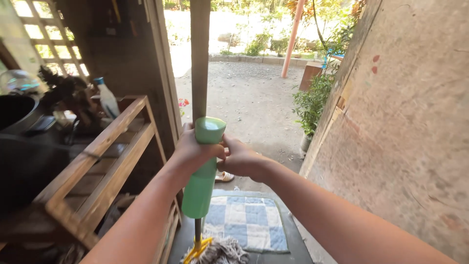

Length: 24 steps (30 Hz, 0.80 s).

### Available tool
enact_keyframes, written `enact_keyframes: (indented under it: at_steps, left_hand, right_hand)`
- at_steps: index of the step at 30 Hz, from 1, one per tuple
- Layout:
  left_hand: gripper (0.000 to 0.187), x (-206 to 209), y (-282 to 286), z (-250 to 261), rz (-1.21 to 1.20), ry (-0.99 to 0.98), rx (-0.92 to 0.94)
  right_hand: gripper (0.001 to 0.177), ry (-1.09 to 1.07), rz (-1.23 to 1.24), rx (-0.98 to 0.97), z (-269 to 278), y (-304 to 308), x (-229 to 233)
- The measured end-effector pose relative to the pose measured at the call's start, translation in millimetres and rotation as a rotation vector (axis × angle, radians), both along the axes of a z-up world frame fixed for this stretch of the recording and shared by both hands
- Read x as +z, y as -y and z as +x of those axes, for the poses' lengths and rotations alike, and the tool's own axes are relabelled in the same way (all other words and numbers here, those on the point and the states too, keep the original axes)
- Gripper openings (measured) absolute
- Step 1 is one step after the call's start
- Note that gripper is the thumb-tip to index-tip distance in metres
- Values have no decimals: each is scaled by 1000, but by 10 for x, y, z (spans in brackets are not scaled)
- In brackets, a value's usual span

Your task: Mopping the floor in a transition area between a mudroom and an outdoor yard.

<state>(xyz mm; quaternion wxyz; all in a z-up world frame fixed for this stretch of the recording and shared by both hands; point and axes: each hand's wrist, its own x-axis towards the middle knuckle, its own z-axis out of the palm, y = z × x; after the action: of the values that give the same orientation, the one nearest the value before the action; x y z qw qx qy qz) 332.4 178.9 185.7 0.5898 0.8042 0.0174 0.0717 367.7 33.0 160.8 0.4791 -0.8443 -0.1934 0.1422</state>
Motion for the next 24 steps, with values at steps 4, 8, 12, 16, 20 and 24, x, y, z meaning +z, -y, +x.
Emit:
enact_keyframes:
  at_steps: [4, 8, 12, 16, 20, 24]
  left_hand:
    - [62, 109, -61, 381, 22, 14, 41]
    - [65, 164, -99, 605, 35, -36, 116]
    - [63, 104, -226, 816, 102, 42, 109]
    - [67, 154, -341, 907, 149, 48, 149]
    - [61, 164, -395, 1090, 159, -9, 212]
    - [61, 154, -356, 1325, 137, 42, 210]
  right_hand:
    - [60, 37, 94, 65, 503, -57, -50]
    - [37, 48, 188, 118, 968, -135, -197]
    - [25, -80, 195, 85, 1267, -315, -355]
    - [25, -115, 251, 92, 1425, -492, -385]
    - [31, -5, 325, 73, 1521, -603, -333]
    - [36, 102, 364, 17, 1689, -584, -322]
